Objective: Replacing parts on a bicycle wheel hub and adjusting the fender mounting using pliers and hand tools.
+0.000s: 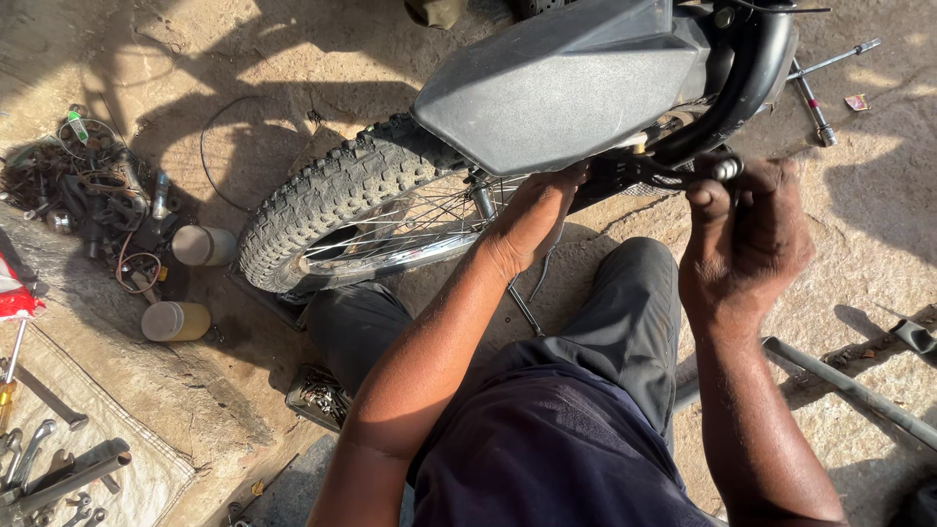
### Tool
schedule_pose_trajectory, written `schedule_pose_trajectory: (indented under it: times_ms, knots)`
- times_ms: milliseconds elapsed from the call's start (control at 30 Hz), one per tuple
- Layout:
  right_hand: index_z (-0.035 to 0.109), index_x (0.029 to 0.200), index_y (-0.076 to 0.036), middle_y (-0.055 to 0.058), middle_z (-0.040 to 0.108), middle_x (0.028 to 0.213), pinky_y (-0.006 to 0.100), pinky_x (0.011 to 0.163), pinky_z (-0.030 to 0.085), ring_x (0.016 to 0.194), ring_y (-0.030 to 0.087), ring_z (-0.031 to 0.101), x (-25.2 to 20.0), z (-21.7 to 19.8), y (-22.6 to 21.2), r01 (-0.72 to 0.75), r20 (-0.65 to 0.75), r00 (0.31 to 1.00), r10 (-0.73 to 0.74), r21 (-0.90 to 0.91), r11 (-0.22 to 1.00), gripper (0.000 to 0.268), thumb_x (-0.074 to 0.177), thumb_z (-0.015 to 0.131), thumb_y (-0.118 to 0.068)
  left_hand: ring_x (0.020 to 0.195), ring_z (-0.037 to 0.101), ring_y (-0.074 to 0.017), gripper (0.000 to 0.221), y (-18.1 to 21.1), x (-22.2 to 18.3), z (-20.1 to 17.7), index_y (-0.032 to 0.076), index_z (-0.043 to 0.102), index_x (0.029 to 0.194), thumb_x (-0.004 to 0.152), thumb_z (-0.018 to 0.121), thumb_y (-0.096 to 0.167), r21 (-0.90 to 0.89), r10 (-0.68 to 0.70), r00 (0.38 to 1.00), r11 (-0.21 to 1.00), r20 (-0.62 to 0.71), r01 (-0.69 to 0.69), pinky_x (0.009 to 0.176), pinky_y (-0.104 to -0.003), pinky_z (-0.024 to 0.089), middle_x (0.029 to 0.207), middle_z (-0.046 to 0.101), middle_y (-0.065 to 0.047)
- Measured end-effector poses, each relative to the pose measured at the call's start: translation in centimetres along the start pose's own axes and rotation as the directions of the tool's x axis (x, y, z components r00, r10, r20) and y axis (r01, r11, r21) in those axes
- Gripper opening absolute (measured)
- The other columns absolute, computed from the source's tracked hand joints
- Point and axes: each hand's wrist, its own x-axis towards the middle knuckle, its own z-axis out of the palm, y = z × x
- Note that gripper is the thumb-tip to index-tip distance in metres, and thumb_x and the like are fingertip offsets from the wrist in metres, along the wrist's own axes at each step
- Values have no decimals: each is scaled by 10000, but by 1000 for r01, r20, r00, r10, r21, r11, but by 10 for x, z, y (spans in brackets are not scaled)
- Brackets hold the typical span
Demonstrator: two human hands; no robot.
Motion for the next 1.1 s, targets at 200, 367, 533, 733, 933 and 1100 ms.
schedule_pose_trajectory:
  times_ms: [200,367,533,733,933,1100]
  knots:
    - [563,1237,-5,13,589,1007,175,747,473,851,58,571,0,4,27,36,-30,999,-34,37,999,463,1101,791,-384,1486,416,-265,775,8,-15,14,1,522,1480,1029,556,630,-31,66,998,997,21,-65,1274,-431,271,1534,517,-190]
    - [504,1261,-22,0,513,943,187,683,387,784,68,479,13,5,40,48,-43,998,-48,-1,999,524,1095,849,-379,1595,229,-245,912,52,-42,33,74,312,1614,978,483,705,95,85,996,992,14,-86,1297,-425,193,1696,294,-138]
    - [474,1268,-28,-14,540,998,170,707,459,798,42,516,-29,-7,35,17,-45,999,-14,83,996,577,1034,841,-407,1553,390,-299,842,74,-91,27,60,533,1502,1008,444,736,259,160,987,953,14,-158,1294,-450,261,1587,516,-152]
    - [469,1294,-28,-3,527,1027,183,739,475,856,57,528,-9,8,46,47,-30,999,-45,70,996,520,1117,853,-329,1442,492,-256,871,82,-118,18,86,621,1422,946,364,768,404,70,991,915,-118,-16,1201,-437,334,1447,638,-118]
    - [482,1286,-30,4,531,1016,194,741,480,868,62,550,-7,8,34,41,-26,999,-40,21,999,474,1126,845,-291,1368,593,-255,741,65,-158,-3,23,611,1409,1025,488,644,327,82,989,944,-120,-38,1193,-432,405,1399,673,-143]
    - [457,1282,-23,-7,506,988,195,774,466,843,59,505,-34,5,36,13,-25,1000,-11,98,995,493,1137,853,-279,1266,646,-237,669,34,-189,-37,48,586,1400,999,499,576,253,-53,946,957,-319,139,1044,-434,511,1373,684,-135]
